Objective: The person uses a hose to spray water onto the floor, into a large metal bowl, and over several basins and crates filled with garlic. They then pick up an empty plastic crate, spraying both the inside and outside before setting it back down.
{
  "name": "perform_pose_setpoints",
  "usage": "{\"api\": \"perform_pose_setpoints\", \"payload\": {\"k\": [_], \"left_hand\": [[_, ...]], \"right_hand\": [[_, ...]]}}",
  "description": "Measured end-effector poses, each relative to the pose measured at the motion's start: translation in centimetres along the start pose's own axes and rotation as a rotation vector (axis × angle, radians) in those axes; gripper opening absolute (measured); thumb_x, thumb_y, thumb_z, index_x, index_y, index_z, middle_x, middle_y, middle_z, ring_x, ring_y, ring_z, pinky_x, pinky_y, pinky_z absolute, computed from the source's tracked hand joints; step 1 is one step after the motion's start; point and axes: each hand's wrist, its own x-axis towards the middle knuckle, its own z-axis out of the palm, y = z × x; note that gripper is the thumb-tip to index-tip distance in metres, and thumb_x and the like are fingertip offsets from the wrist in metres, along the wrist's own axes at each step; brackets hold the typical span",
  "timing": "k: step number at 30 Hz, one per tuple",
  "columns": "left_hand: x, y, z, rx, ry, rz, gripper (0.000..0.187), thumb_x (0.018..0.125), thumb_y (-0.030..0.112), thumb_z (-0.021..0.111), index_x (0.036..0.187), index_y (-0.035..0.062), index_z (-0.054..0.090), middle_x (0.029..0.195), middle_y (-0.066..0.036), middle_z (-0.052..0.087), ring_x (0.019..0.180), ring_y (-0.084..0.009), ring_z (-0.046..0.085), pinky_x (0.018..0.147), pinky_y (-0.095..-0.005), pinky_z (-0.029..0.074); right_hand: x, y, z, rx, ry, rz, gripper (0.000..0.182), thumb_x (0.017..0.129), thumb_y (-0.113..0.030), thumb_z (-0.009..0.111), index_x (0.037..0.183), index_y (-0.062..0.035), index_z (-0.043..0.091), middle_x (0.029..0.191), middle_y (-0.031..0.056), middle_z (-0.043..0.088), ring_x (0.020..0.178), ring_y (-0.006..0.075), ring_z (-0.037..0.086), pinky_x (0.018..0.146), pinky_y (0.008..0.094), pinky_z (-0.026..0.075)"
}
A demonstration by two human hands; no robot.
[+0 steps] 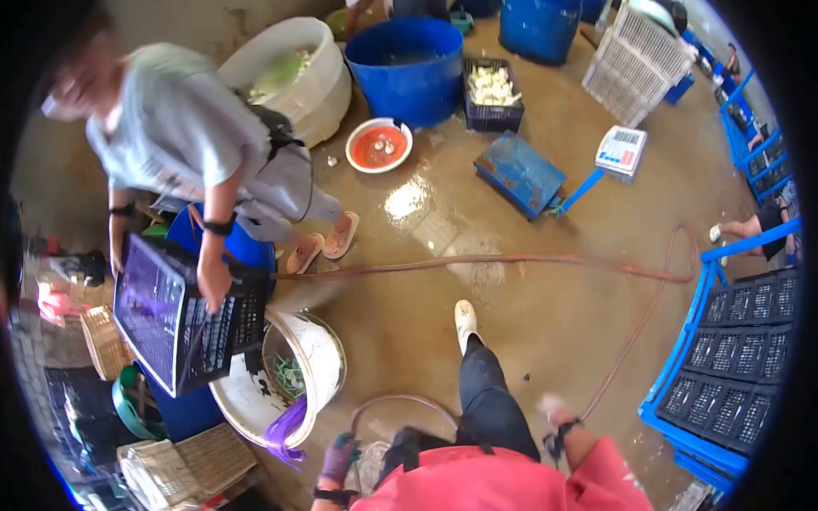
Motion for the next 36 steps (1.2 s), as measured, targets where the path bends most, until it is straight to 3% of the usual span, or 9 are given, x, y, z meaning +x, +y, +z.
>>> {"api": "perform_pose_setpoints", "payload": {"k": [2, 5, 8, 11, 14, 16, 22, 30, 36], "left_hand": [[-0.8, 2.9, 2.4, 0.105, -0.128, 0.007, 0.029, 0.082, 0.009, 0.058, 0.11, 0.0019, 0.054, 0.088, -0.007, 0.06, 0.068, -0.0114, 0.057, 0.059, -0.0227, 0.046], [-1.1, 10.1, 7.4, 0.019, -0.198, 0.018, 0.031, 0.081, 0.011, 0.06, 0.111, 0.0033, 0.054, 0.089, -0.006, 0.061, 0.071, -0.0097, 0.057, 0.061, -0.0216, 0.046], [1.1, 14.1, 7.8, 0.039, -0.039, -0.096, 0.031, 0.08, 0.008, 0.059, 0.111, 0.0036, 0.054, 0.086, -0.004, 0.061, 0.069, -0.0086, 0.056, 0.059, -0.0207, 0.044], [3.4, 18.5, 7.7, 0.016, 0.028, -0.085, 0.032, 0.08, 0.007, 0.059, 0.111, 0.0035, 0.054, 0.084, -0.004, 0.06, 0.067, -0.0091, 0.056, 0.058, -0.0208, 0.044], [6.9, 21.9, 7.6, 0.008, 0.035, -0.074, 0.031, 0.08, 0.008, 0.059, 0.11, 0.0033, 0.054, 0.083, -0.004, 0.06, 0.067, -0.009, 0.055, 0.058, -0.0211, 0.044], [10.2, 25.8, 8.1, 0.211, 0.007, 0.05, 0.03, 0.082, 0.004, 0.054, 0.111, -0.0004, 0.051, 0.091, -0.008, 0.058, 0.073, -0.0134, 0.057, 0.064, -0.0241, 0.047], [17.6, 29.6, 9.4, -0.009, 0.07, -0.108, 0.028, 0.084, 0.005, 0.055, 0.111, 0.0005, 0.052, 0.092, -0.006, 0.059, 0.077, -0.0118, 0.057, 0.069, -0.0232, 0.047], [28.4, 18.5, 11.2, -0.061, 0.089, -0.339, 0.033, 0.085, 0.005, 0.054, 0.118, 0.001, 0.049, 0.1, -0.008, 0.059, 0.088, -0.015, 0.057, 0.076, -0.0256, 0.047], [32.6, 11.6, 13.3, -0.247, 0.083, -0.444, 0.035, 0.085, 0.004, 0.055, 0.118, -0.0014, 0.046, 0.105, -0.009, 0.057, 0.096, -0.0166, 0.055, 0.084, -0.0293, 0.047]], "right_hand": [[11.7, -10.9, -15.2, 0.34, -0.219, 0.211, 0.023, 0.077, -0.027, 0.05, 0.075, -0.0056, 0.059, 0.072, 0.0161, 0.061, 0.066, 0.0319, 0.058, 0.059, 0.0439, 0.043], [25.9, -15.8, -24.7, 0.579, -0.131, 0.155, 0.016, 0.082, -0.017, 0.049, 0.069, -0.0082, 0.053, 0.057, 0.0014, 0.052, 0.052, 0.0108, 0.047, 0.049, 0.0275, 0.038], [35.6, -20.6, -31.0, 0.501, 0.01, 0.02, 0.022, 0.081, -0.025, 0.052, 0.088, -0.0061, 0.06, 0.082, 0.0191, 0.06, 0.074, 0.0291, 0.059, 0.067, 0.0358, 0.045], [40.5, -24.7, -34.2, 0.621, -0.004, -0.108, 0.026, 0.081, -0.025, 0.051, 0.093, -0.0037, 0.06, 0.088, 0.0195, 0.061, 0.081, 0.0334, 0.059, 0.071, 0.0364, 0.046], [42.7, -28.4, -35.8, 0.383, -0.175, -0.129, 0.025, 0.079, -0.024, 0.051, 0.093, -0.0048, 0.061, 0.091, 0.018, 0.062, 0.087, 0.0334, 0.058, 0.075, 0.038, 0.045], [46.0, -28.2, -33.0, 0.334, -0.196, -0.195, 0.025, 0.08, -0.024, 0.05, 0.093, -0.0049, 0.061, 0.09, 0.0181, 0.062, 0.087, 0.0335, 0.058, 0.076, 0.038, 0.045], [54.5, -29.2, -22.2, 0.1, -0.503, -0.185, 0.026, 0.079, -0.026, 0.049, 0.091, -0.008, 0.063, 0.09, 0.0155, 0.063, 0.088, 0.0332, 0.059, 0.079, 0.0381, 0.045], [66.9, -30.6, 3.5, -0.279, -0.629, -0.317, 0.041, 0.073, -0.023, 0.058, 0.11, -0.0059, 0.055, 0.115, 0.0167, 0.053, 0.104, 0.0318, 0.054, 0.084, 0.0401, 0.046], [69.6, -31.3, 14.4, -0.481, -0.322, -0.427, 0.028, 0.072, -0.019, 0.061, 0.097, -0.0079, 0.057, 0.095, 0.0128, 0.055, 0.09, 0.0284, 0.057, 0.076, 0.0379, 0.048]]}}
